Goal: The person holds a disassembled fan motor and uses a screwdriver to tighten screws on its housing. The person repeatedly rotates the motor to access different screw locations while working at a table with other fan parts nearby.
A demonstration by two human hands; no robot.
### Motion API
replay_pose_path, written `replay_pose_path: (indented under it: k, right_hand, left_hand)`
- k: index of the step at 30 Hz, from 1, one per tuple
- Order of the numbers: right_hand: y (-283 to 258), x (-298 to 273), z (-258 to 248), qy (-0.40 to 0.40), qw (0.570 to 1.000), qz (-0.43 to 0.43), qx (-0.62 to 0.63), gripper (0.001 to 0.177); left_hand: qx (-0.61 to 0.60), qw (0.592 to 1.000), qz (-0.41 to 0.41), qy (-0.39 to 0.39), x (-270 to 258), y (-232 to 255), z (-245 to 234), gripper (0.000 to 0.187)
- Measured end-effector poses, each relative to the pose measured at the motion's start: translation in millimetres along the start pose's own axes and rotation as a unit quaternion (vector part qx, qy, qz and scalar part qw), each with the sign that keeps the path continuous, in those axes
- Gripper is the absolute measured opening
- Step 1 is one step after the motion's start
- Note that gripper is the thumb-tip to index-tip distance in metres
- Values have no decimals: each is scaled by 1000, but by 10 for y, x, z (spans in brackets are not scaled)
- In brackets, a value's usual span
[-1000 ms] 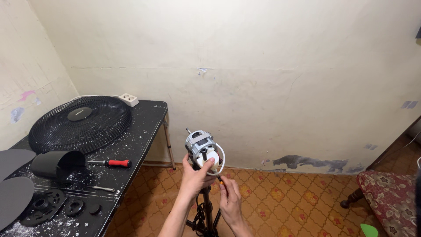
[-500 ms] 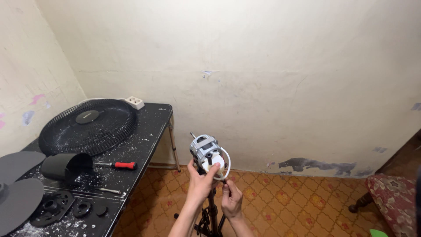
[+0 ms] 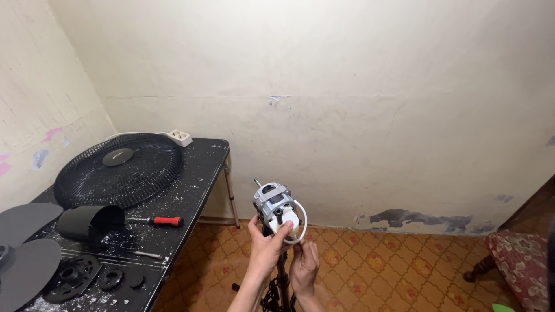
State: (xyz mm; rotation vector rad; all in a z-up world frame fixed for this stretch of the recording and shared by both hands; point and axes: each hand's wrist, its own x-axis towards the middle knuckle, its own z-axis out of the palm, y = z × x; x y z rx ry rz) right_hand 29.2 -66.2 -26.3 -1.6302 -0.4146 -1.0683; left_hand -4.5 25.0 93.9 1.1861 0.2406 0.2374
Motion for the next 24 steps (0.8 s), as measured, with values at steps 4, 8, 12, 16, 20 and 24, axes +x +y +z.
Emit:
replay_pose_path:
  k: [4, 8, 12, 16, 20, 24]
  right_hand:
    - [-17, -34, 33, -3, 999, 8, 44, 18]
    - [332, -186, 36, -85, 992, 42, 82, 26]
    - [891, -234, 37, -259, 828, 299, 397, 35]
    - [780, -52, -113, -307, 762, 361, 441, 22]
    - [329, 200, -258, -290, 929, 73, 218, 21]
    - [376, 247, -388, -274, 953, 17, 129, 16]
  left_hand:
    - [-3, 1000, 2, 1, -10, 0, 1, 114]
    - [7, 1000, -2, 4, 15, -1, -23, 111]
    - [22, 999, 34, 2, 83, -26, -98, 110]
    - [52, 998, 19, -3, 14, -24, -134, 114]
    - [74, 997, 28, 5, -75, 156, -118, 111]
    - [299, 953, -24, 42, -137, 303, -151, 110]
